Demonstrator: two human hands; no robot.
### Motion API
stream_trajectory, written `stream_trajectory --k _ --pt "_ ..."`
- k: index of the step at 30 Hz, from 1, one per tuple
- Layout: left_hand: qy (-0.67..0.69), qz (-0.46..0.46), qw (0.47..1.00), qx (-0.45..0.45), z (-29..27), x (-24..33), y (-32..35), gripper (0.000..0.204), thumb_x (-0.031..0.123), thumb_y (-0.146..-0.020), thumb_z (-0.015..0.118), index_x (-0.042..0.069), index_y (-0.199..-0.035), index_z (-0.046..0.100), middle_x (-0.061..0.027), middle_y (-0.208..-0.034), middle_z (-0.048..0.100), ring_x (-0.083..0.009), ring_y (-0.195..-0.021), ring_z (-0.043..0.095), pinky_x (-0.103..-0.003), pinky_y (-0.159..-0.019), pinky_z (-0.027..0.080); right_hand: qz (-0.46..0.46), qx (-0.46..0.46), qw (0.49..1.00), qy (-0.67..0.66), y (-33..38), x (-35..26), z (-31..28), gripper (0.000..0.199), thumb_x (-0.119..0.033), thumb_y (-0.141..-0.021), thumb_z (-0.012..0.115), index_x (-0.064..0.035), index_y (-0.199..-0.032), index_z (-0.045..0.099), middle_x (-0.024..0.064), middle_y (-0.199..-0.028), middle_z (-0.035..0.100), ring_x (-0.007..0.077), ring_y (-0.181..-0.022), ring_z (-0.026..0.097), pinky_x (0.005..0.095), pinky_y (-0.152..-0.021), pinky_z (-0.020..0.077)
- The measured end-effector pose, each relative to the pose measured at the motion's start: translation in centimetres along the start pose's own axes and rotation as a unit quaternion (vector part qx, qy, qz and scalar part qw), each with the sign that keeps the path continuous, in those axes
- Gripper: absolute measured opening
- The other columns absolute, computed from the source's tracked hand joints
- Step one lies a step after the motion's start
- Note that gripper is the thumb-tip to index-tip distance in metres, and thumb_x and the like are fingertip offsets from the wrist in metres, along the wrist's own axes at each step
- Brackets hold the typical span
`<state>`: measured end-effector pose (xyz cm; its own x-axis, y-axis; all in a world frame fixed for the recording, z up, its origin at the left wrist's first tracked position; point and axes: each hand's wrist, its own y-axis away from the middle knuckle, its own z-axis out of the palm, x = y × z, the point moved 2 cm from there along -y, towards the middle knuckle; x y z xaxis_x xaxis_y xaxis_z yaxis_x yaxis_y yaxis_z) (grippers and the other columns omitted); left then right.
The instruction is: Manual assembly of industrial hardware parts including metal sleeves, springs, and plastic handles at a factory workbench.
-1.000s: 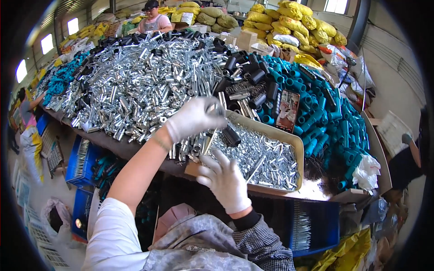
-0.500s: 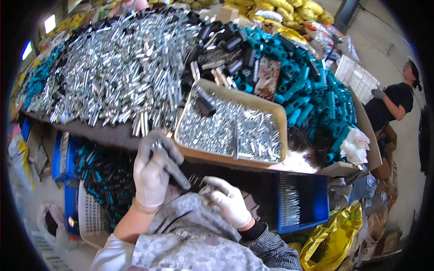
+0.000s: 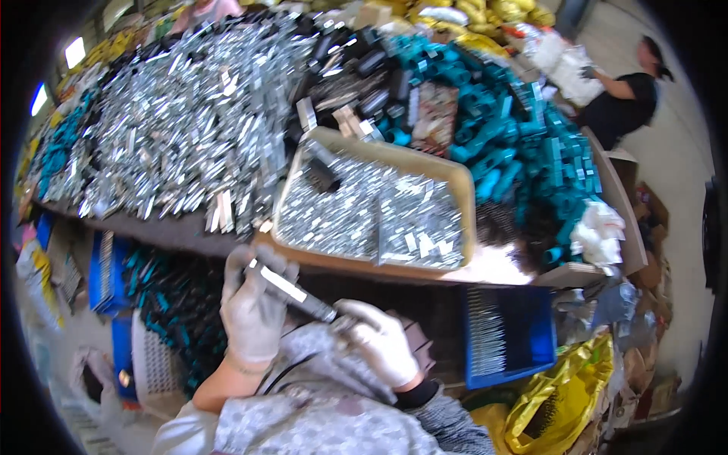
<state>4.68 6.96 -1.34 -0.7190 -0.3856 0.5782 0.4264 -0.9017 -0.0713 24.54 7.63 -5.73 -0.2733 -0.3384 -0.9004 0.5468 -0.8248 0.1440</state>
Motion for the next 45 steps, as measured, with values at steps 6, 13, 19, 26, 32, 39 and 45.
stream_trajectory --k 6,13,19,26,32,39,45 --pt "-0.086 -0.018 0.995 -0.052 -0.5 -0.5 1.8 0.017 0.014 -0.097 0.065 0.008 -0.111 0.056 -0.0077 -0.11 0.064 -0.0223 -0.098 0.065 -0.039 -0.091 0.055 0.078 -0.087 0.978 -0.173 -0.1 1.3 1.6 0.056 -0.02 -0.1 0.059 0.0061 -0.146 0.039 0.0151 -0.114 0.065 0.0177 -0.09 0.065 0.0281 -0.078 0.054" --pt "-0.682 -0.055 0.611 -0.399 -0.9 3.7 0.8 0.035 0.025 -0.082 0.074 0.007 -0.111 0.072 -0.0141 -0.098 0.073 -0.0265 -0.088 0.072 -0.035 -0.079 0.058 0.089 -0.054 0.994 0.041 1.5 0.2 -3.0 0.043 -0.011 -0.1 0.057 0.0017 -0.14 0.05 0.0083 -0.103 0.069 0.0101 -0.087 0.065 0.0252 -0.08 0.0536" --pt "-0.706 -0.002 0.525 -0.474 0.0 0.6 2.5 0.042 0.037 -0.081 0.074 0.018 -0.118 0.07 -0.0101 -0.081 0.07 -0.0284 -0.07 0.069 -0.037 -0.063 0.056 0.025 -0.116 0.976 0.185 1.5 1.0 -0.9 0.041 -0.006 -0.1 0.054 -0.0001 -0.14 0.05 0.0084 -0.097 0.068 0.0109 -0.079 0.065 0.0265 -0.073 0.0552" --pt "-0.695 0.009 0.58 -0.425 -0.9 -0.4 4.1 0.03 0.024 -0.075 0.081 0.005 -0.098 0.075 -0.0144 -0.086 0.073 -0.0296 -0.075 0.072 -0.036 -0.068 0.056 -0.042 -0.042 0.945 0.321 3.1 -2.1 -5.8 0.049 -0.028 -0.096 0.063 0.0013 -0.134 0.055 0.0176 -0.121 0.065 0.026 -0.108 0.065 0.0358 -0.096 0.0506" --pt "-0.697 -0.035 0.657 -0.284 -2.2 -0.9 5.1 0.03 0.014 -0.072 0.078 -0.001 -0.098 0.073 -0.0186 -0.09 0.073 -0.0306 -0.081 0.073 -0.034 -0.073 0.056 -0.083 0.253 0.779 0.567 8.0 -1.9 -20.2 0.012 -0.015 -0.084 0.066 -0.0063 -0.089 0.073 0.0147 -0.086 0.071 0.0332 -0.083 0.069 0.0394 -0.075 0.0555" --pt "-0.696 -0.097 0.666 -0.252 -2.2 -1.9 5.4 0.034 0.009 -0.073 0.077 -0.001 -0.105 0.071 -0.0188 -0.094 0.073 -0.0315 -0.084 0.072 -0.035 -0.077 0.055 0.007 0.388 0.607 0.693 16.0 2.4 -33.3 0.005 -0.013 -0.082 0.066 -0.0103 -0.083 0.07 0.0116 -0.084 0.068 0.0335 -0.081 0.067 0.0418 -0.072 0.0539" --pt "-0.667 -0.098 0.671 -0.308 -1.6 -3.9 5.5 0.031 0.004 -0.073 0.076 0.0 -0.103 0.071 -0.0183 -0.095 0.072 -0.0325 -0.087 0.07 -0.036 -0.079 0.054 -0.07 0.364 0.614 0.697 9.9 3.0 -34.1 0.005 -0.012 -0.082 0.065 -0.0101 -0.083 0.07 0.0116 -0.089 0.066 0.0349 -0.085 0.064 0.0459 -0.073 0.0518"
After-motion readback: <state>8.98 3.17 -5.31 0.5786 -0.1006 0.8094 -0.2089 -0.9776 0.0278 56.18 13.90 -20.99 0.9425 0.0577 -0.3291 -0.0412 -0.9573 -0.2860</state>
